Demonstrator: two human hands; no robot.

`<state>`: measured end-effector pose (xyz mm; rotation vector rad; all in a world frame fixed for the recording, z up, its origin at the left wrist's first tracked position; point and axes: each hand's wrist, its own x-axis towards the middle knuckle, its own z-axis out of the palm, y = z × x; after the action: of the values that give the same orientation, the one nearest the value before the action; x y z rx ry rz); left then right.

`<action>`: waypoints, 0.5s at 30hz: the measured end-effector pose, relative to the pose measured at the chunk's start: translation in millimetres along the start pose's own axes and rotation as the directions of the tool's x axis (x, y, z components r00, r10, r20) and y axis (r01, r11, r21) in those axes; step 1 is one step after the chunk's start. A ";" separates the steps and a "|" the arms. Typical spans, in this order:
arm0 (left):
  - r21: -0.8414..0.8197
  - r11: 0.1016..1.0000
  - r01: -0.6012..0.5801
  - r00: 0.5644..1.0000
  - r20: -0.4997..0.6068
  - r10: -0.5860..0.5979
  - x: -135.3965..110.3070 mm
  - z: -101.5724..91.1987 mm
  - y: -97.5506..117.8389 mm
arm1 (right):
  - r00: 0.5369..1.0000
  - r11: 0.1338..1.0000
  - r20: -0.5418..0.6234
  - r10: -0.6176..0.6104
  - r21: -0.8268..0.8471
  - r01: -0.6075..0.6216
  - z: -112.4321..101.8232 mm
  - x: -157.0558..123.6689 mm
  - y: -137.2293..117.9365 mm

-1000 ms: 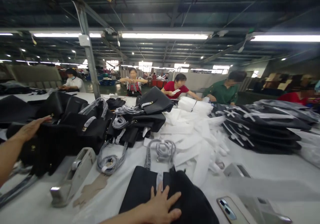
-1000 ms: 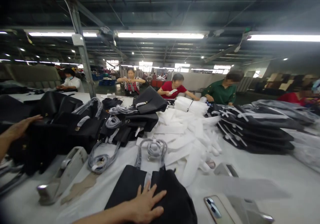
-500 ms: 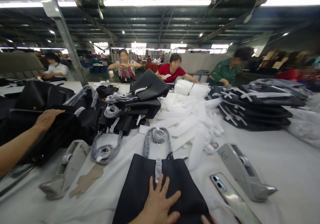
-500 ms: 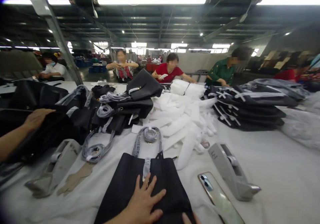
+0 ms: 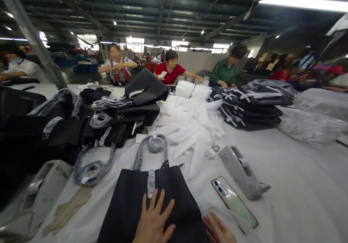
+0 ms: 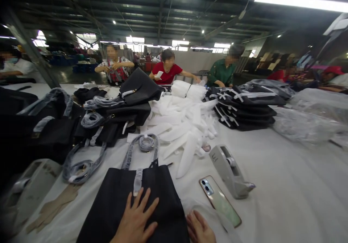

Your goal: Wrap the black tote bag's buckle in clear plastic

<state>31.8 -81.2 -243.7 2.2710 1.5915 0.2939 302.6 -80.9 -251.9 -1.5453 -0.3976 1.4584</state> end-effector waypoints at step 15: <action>0.031 0.998 -0.058 0.998 0.018 0.058 6.4 6.8 -10.0 | 0.997 0.951 -0.070 -0.027 0.305 0.047 14.0 24.1 -32.0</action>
<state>27.9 -73.3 -254.2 2.3405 1.5344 0.2646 307.0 -40.7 -239.1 -1.3235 -0.1507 1.3643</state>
